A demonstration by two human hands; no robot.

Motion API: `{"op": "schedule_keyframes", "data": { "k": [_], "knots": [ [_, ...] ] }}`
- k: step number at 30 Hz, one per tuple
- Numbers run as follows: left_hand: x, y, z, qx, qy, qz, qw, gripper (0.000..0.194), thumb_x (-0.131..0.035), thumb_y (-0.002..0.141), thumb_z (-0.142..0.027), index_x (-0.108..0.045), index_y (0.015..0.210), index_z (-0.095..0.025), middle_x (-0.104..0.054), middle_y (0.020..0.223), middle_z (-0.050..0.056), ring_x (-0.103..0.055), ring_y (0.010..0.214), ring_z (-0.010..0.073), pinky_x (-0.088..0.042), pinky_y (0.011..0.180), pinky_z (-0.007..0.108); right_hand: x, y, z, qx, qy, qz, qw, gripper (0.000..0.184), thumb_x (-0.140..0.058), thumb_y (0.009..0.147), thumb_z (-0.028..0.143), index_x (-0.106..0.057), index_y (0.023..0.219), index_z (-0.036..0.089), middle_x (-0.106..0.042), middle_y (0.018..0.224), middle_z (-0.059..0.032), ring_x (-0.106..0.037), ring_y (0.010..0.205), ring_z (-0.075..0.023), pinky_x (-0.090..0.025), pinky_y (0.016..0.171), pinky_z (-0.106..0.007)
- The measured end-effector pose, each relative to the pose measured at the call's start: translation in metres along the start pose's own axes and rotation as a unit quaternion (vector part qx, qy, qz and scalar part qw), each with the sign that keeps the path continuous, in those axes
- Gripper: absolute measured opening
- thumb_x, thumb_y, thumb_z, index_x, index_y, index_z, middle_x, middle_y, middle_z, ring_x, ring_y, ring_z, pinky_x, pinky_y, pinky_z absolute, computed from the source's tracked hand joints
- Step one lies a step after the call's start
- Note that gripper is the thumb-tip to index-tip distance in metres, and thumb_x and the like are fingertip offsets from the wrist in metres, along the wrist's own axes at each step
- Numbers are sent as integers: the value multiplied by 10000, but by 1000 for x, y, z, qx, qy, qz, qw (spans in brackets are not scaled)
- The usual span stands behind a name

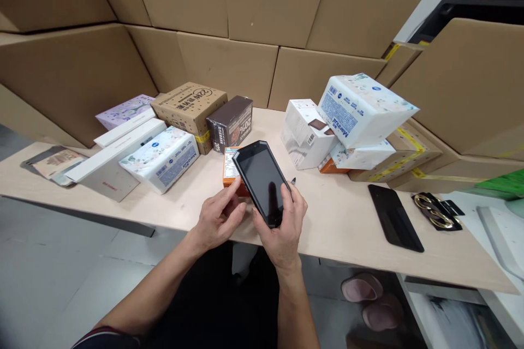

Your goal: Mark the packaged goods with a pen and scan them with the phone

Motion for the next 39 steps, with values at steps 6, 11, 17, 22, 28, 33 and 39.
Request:
{"op": "schedule_keyframes", "data": {
  "k": [6, 11, 17, 22, 28, 33, 39],
  "knots": [
    [0, 0, 0, 4, 11, 0, 1000, 595, -557, 960, -215, -376, 1525, -176, -645, 787, -3, -580, 634, 89, -508, 597, 194, 0, 0, 1, 3, 3, -6, 1000, 797, -727, 843, 388, -348, 1523, 217, -528, 1385, -203, -531, 1289, -328, -494, 1011, -603],
    [0, 1, -2, -5, 23, -1, 1000, 572, -565, 956, -220, -404, 1503, -170, -656, 798, 5, -593, 644, 93, -512, 607, 196, -1, -1, 1, -3, -6, -8, 1000, 819, -720, 848, 407, -320, 1540, 227, -521, 1407, -193, -525, 1298, -329, -491, 1017, -590],
    [1, 1, -3, -6, 26, -7, 1000, 592, -569, 945, -209, -391, 1508, -172, -675, 816, 7, -596, 630, 92, -514, 593, 199, 0, 0, 3, 11, -24, -18, 999, 834, -728, 840, 415, -311, 1536, 223, -521, 1399, -201, -534, 1280, -336, -494, 1001, -583],
    [3, 0, -2, 1, 32, -25, 999, 622, -578, 936, -212, -373, 1522, -188, -637, 764, -17, -572, 595, 85, -506, 564, 189, 0, 1, 11, 33, -34, -30, 998, 829, -727, 836, 414, -319, 1527, 204, -529, 1383, -222, -549, 1262, -350, -506, 971, -603],
    [4, -1, -1, 7, 36, -33, 999, 636, -574, 936, -226, -355, 1532, -195, -641, 781, -15, -550, 577, 77, -497, 552, 180, 0, 0, 15, 39, -37, -44, 998, 839, -757, 812, 379, -347, 1517, 185, -537, 1368, -229, -546, 1257, -363, -501, 969, -611],
    [4, -2, -1, 5, 31, -34, 999, 618, -583, 933, -213, -379, 1516, -186, -613, 755, -24, -538, 579, 77, -481, 550, 181, 0, -1, 15, 39, -40, -42, 998, 849, -758, 815, 376, -335, 1528, 190, -532, 1376, -228, -539, 1266, -356, -495, 981, -601],
    [19, -6, -3, 3, 72, -120, 990, 489, -564, 920, -161, -517, 1404, -207, -589, 823, 7, -565, 707, 113, -520, 634, 230, 10, -2, 5, 18, -77, -61, 995, 828, -745, 823, 413, -354, 1515, 182, -540, 1376, -225, -548, 1262, -352, -486, 995, -584]
  ]
}}
Point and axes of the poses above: each hand's wrist, its own y-axis towards the middle knuckle, its own x-axis out of the back of the hand, z = x × y, the point moved 6 cm from there along y, towards the middle knuckle
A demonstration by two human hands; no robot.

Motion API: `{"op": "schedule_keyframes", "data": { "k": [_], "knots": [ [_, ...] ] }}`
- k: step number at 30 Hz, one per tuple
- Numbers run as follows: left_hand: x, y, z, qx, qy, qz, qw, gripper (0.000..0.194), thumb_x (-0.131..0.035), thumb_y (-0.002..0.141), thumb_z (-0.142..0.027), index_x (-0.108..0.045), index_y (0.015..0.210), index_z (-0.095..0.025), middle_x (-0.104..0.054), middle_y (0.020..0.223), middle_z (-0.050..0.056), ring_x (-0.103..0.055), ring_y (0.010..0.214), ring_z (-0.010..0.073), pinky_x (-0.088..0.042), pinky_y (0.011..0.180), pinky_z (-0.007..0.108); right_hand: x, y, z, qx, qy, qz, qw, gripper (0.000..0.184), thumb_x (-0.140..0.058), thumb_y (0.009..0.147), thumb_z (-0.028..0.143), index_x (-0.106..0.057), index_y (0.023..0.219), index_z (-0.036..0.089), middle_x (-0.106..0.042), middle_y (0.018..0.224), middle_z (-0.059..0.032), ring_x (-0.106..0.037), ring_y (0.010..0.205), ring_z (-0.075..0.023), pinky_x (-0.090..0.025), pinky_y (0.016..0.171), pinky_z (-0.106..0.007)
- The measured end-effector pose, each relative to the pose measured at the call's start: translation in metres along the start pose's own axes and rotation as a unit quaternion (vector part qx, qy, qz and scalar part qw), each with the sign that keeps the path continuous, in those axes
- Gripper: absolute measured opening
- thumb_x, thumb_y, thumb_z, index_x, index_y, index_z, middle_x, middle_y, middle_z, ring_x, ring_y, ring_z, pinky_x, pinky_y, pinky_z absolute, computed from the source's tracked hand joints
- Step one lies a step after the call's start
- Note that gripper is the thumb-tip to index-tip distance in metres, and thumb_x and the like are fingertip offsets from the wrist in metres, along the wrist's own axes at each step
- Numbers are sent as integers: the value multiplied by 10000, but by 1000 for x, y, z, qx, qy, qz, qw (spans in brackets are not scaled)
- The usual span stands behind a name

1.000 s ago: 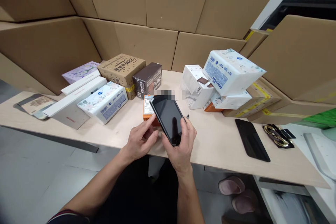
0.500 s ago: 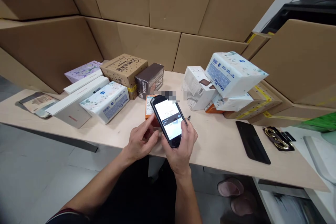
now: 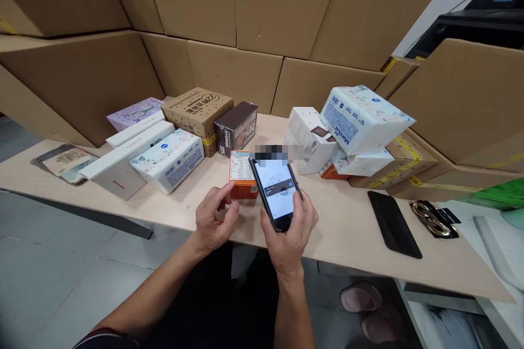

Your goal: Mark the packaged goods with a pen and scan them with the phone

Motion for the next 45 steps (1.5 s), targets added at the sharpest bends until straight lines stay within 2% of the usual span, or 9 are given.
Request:
{"op": "schedule_keyframes", "data": {
  "k": [5, 15, 22, 25, 27, 32, 36, 41, 45],
  "knots": [
    [3, 0, 6, 30, 49, -24, 998, 416, -589, 901, -166, -583, 1313, -221, -538, 1061, 80, -572, 988, 183, -552, 825, 341, 28, -7, -35, -70, -71, -28, 995, 820, -780, 779, 440, -446, 1469, 149, -588, 1339, -232, -562, 1248, -376, -464, 1004, -607],
    [-18, -2, 18, 80, 13, 77, 994, 486, -595, 929, -203, -474, 1399, -229, -405, 1401, 158, -453, 1346, 261, -469, 1085, 473, 69, -32, -117, -164, -227, 16, 960, 774, -689, 761, 598, -620, 1331, 80, -662, 1102, -229, -611, 1041, -418, -453, 906, -674],
    [-19, -2, 18, 74, 5, 89, 993, 493, -578, 928, -171, -467, 1405, -229, -411, 1425, 163, -486, 1344, 262, -495, 1072, 450, 65, -23, -109, -183, -240, 63, 951, 775, -636, 812, 652, -597, 1359, 104, -554, 1281, -285, -519, 1173, -464, -386, 929, -739],
    [-23, -2, 20, 78, -7, 120, 990, 522, -522, 943, -147, -422, 1449, -224, -392, 1484, 172, -468, 1387, 262, -477, 1105, 448, 44, 8, -63, -77, -180, 93, 976, 709, -617, 872, 594, -535, 1415, 146, -480, 1391, -266, -503, 1245, -423, -424, 984, -671],
    [-27, -3, 21, 84, -23, 143, 986, 584, -488, 949, -137, -336, 1507, -222, -380, 1528, 172, -410, 1443, 260, -429, 1158, 465, 16, 30, -26, 0, -90, 184, 979, 627, -571, 934, 508, -456, 1469, 202, -441, 1450, -229, -558, 1217, -343, -506, 969, -548],
    [-22, -4, 25, 99, -25, 124, 987, 711, -519, 935, -164, -197, 1567, -216, -381, 1542, 167, -352, 1472, 260, -348, 1212, 500, -58, 65, 32, 111, -135, 403, 898, 517, -582, 947, 347, -465, 1436, 226, -410, 1502, -240, -649, 1077, -323, -583, 795, -431],
    [-19, -5, 27, 119, -6, 108, 987, 703, -523, 928, -176, -220, 1560, -224, -403, 1503, 168, -378, 1439, 272, -374, 1184, 521, -99, 85, 27, 63, -142, 462, 873, 484, -566, 947, 303, -480, 1399, 151, -513, 1364, -253, -674, 1002, -336, -573, 767, -432],
    [-20, -5, 28, 116, 1, 119, 986, 698, -526, 927, -191, -226, 1556, -225, -412, 1474, 176, -395, 1418, 281, -393, 1162, 523, -138, 109, -1, -2, -100, 449, 888, 561, -541, 922, 220, -418, 1456, 101, -372, 1517, -296, -592, 1229, -376, -519, 966, -507],
    [-18, -5, 28, 119, 6, 117, 986, 683, -527, 925, -186, -248, 1548, -226, -430, 1455, 170, -409, 1405, 280, -403, 1151, 514, -118, 131, -20, -9, -72, 392, 917, 622, -531, 942, 296, -353, 1509, 111, -320, 1573, -255, -420, 1428, -327, -417, 1124, -483]
  ]
}}
Point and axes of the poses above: each hand's wrist, its own y-axis towards the middle knuckle, its own x-axis out of the back of the hand, z = x × y, the point moved 6 cm from there along y, towards the middle knuckle
